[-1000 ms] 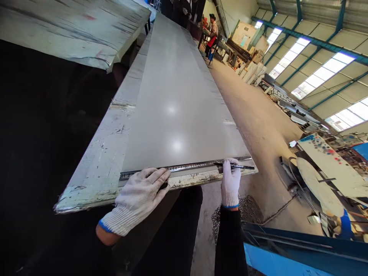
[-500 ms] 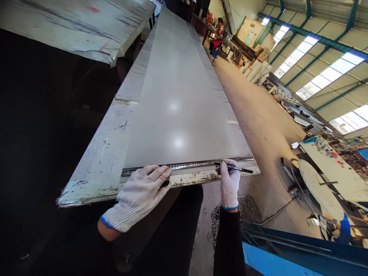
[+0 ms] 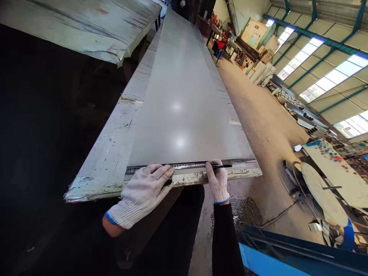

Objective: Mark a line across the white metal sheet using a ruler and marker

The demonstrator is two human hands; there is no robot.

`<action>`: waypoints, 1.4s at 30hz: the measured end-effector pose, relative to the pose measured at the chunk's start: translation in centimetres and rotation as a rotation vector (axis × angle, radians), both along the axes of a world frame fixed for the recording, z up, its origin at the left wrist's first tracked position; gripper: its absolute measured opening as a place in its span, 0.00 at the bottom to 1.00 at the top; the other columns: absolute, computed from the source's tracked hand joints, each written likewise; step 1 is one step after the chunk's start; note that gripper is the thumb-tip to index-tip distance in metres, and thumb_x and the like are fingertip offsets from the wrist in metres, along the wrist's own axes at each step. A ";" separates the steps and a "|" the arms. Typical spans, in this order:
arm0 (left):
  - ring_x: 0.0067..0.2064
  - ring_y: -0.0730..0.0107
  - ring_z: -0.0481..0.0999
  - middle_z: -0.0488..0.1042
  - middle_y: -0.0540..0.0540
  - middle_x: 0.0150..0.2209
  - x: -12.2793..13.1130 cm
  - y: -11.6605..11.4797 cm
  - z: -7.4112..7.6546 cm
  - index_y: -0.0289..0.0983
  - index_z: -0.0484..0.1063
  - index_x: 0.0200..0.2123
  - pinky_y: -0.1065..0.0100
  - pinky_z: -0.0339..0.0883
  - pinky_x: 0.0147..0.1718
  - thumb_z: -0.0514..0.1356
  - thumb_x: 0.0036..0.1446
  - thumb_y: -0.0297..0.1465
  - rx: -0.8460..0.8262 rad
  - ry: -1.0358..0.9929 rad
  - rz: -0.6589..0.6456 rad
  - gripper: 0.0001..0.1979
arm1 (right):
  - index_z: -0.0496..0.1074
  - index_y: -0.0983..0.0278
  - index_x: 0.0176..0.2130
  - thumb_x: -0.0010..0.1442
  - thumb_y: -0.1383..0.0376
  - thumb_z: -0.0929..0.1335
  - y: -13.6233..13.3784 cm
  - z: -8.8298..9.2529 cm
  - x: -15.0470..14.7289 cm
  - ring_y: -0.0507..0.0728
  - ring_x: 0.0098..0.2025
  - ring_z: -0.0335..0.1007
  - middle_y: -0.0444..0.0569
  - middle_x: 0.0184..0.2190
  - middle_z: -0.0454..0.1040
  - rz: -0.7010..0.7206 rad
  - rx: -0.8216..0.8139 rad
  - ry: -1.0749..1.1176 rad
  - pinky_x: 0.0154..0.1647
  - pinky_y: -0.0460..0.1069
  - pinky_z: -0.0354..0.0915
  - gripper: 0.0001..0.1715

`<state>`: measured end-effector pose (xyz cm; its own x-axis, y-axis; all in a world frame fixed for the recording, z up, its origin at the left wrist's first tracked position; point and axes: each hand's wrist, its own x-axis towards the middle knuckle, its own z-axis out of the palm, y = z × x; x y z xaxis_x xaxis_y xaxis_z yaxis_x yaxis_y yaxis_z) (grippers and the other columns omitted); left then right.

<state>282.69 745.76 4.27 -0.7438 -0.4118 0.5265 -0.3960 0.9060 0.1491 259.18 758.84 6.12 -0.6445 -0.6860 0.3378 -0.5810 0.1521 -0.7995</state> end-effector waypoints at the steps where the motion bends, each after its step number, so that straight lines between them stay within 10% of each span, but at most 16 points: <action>1: 0.55 0.48 0.73 0.78 0.43 0.56 0.0 0.0 -0.1 0.32 0.77 0.57 0.44 0.73 0.52 0.61 0.64 0.37 0.003 0.003 0.001 0.22 | 0.71 0.61 0.39 0.67 0.52 0.69 -0.1 -0.4 -0.1 0.54 0.37 0.71 0.45 0.35 0.74 -0.020 -0.017 -0.018 0.41 0.50 0.67 0.15; 18: 0.53 0.48 0.72 0.78 0.44 0.55 -0.1 0.0 1.2 0.33 0.76 0.57 0.45 0.71 0.50 0.59 0.66 0.35 0.045 -0.005 -0.052 0.20 | 0.71 0.61 0.37 0.68 0.52 0.67 -0.8 -1.1 0.2 0.54 0.32 0.68 0.43 0.29 0.72 -0.112 -0.037 0.059 0.37 0.50 0.65 0.16; 24: 0.53 0.47 0.73 0.79 0.41 0.54 -0.5 -0.1 1.1 0.32 0.76 0.56 0.46 0.72 0.50 0.60 0.65 0.33 0.050 0.009 -0.067 0.19 | 0.76 0.58 0.48 0.70 0.58 0.66 -1.4 0.0 -0.4 0.58 0.52 0.72 0.49 0.46 0.78 0.010 -0.095 0.280 0.58 0.55 0.68 0.12; 42: 0.54 0.47 0.72 0.78 0.43 0.55 -0.1 0.0 0.8 0.33 0.77 0.56 0.43 0.73 0.49 0.59 0.65 0.34 0.029 0.024 -0.034 0.20 | 0.73 0.60 0.49 0.71 0.54 0.65 -1.5 -0.1 -0.5 0.57 0.44 0.77 0.47 0.40 0.79 -0.078 -0.053 0.065 0.51 0.54 0.70 0.16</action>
